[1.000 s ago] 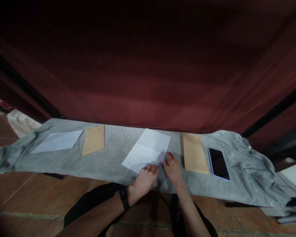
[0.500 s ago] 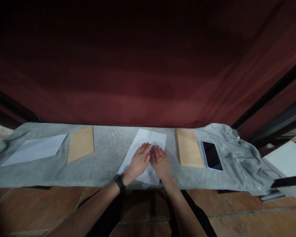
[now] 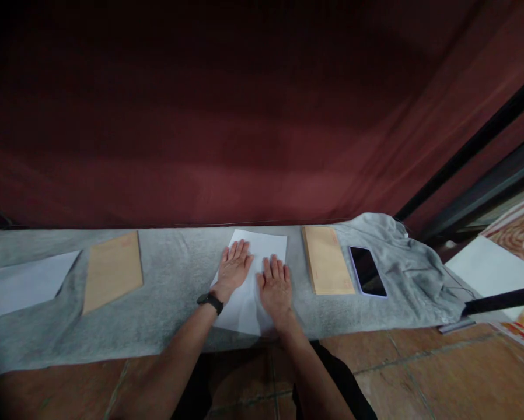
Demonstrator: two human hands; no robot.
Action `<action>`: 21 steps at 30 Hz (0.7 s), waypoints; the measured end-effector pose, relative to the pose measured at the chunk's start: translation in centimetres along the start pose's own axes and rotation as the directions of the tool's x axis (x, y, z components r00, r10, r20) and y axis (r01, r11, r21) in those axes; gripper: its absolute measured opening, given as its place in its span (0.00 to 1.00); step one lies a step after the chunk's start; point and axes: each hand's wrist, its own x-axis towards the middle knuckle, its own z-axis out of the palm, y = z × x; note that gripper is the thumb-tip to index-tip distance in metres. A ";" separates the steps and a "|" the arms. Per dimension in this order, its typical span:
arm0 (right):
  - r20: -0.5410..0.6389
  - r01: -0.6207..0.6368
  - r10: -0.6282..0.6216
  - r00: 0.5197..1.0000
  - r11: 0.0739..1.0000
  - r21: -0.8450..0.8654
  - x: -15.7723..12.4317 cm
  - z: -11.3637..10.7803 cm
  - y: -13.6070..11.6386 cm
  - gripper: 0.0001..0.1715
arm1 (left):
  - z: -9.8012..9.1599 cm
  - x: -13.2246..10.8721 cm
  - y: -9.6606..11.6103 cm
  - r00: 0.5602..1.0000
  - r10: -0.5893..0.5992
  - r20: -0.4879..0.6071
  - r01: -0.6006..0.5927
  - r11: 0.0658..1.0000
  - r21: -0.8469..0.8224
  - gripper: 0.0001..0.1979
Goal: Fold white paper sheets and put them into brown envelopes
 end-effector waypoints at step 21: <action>0.038 0.018 -0.019 0.999 0.999 0.032 -2.1 -0.6 -0.2 0.34 | 0.0 4.2 3.4 0.981 0.187 0.049 -0.187 0.982 -0.017 0.29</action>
